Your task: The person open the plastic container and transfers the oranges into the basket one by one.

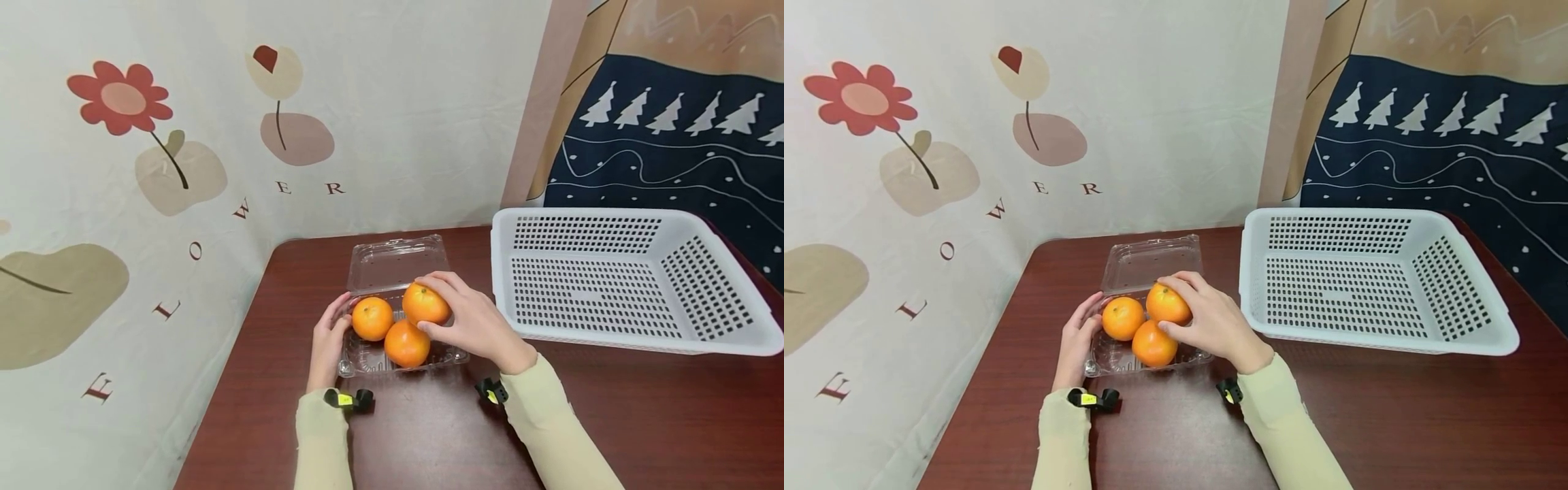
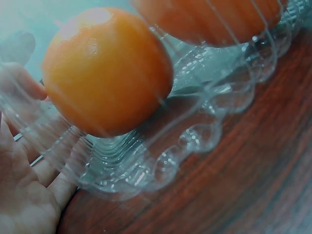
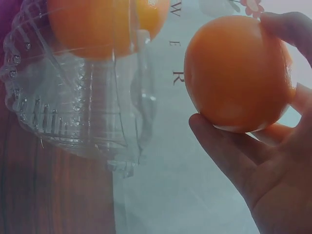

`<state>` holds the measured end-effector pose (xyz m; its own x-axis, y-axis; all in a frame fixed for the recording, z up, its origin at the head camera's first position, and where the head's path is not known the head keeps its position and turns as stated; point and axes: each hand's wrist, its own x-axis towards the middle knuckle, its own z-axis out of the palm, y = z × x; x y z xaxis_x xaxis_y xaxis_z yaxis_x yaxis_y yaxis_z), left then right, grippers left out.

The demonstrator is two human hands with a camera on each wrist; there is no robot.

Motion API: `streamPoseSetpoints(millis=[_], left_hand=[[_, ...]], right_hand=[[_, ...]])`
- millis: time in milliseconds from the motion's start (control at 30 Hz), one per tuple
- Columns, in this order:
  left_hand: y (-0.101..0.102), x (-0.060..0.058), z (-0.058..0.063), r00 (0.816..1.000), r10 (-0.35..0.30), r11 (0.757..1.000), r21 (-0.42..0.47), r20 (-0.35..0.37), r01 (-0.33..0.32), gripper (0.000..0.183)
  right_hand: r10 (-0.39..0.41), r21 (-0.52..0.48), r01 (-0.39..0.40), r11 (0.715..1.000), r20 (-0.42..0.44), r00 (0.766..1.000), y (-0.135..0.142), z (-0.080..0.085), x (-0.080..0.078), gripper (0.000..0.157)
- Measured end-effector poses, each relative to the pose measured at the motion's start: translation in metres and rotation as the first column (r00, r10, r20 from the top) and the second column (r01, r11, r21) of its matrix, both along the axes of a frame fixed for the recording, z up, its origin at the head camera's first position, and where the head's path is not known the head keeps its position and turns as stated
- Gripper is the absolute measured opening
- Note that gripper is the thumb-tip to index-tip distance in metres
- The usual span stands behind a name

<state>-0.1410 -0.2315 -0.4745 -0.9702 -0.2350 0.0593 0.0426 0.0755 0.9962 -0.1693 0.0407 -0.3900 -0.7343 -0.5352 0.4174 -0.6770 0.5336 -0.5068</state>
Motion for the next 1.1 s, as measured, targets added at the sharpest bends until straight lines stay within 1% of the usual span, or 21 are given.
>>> streamPoseSetpoints(millis=[100, 167, 333, 367, 467, 633, 733, 933, 1100], left_hand=[[0.0, 0.0, 0.0, 1.0, -0.006, 1.0, 0.009, -0.003, 0.006, 0.036], [0.001, 0.001, 0.003, 1.0, -0.01, 1.0, 0.015, 0.006, 0.01, 0.037], [0.0, 0.002, 0.006, 1.0, 0.003, 1.0, 0.016, 0.027, -0.003, 0.037], [-0.001, 0.001, 0.004, 1.0, 0.008, 1.0, 0.014, 0.024, -0.008, 0.037], [-0.001, 0.001, 0.002, 1.0, 0.015, 1.0, 0.004, 0.019, -0.015, 0.036], [-0.002, 0.001, 0.002, 1.0, -0.006, 1.0, 0.02, 0.017, 0.006, 0.036], [-0.001, 0.002, 0.006, 1.0, -0.022, 0.999, 0.035, 0.018, 0.021, 0.037], [0.004, 0.006, 0.018, 1.0, -0.022, 1.0, 0.018, 0.017, 0.022, 0.039], [0.006, 0.006, 0.022, 1.0, -0.015, 1.0, 0.022, 0.02, 0.015, 0.039]], right_hand=[[-0.006, -0.001, 0.006, 1.0, 0.004, 1.0, 0.001, 0.001, 0.001, 0.059], [-0.01, -0.004, 0.01, 1.0, 0.016, 1.0, 0.003, 0.002, 0.001, 0.059], [-0.022, -0.019, 0.023, 1.0, 0.057, 0.998, 0.009, 0.006, 0.001, 0.06], [-0.025, -0.022, 0.026, 0.999, 0.06, 0.998, 0.01, 0.007, 0.001, 0.061], [-0.038, -0.018, 0.039, 0.999, 0.066, 0.997, 0.013, 0.008, 0.002, 0.06], [-0.045, -0.033, 0.047, 0.998, 0.078, 0.996, 0.018, 0.01, 0.004, 0.06], [-0.043, -0.043, 0.047, 0.998, 0.076, 0.996, 0.02, 0.011, 0.005, 0.061], [-0.046, -0.027, 0.047, 0.999, 0.061, 0.997, 0.026, 0.014, 0.004, 0.062], [-0.066, -0.015, 0.067, 0.998, 0.041, 0.997, 0.03, 0.018, 0.003, 0.063]])
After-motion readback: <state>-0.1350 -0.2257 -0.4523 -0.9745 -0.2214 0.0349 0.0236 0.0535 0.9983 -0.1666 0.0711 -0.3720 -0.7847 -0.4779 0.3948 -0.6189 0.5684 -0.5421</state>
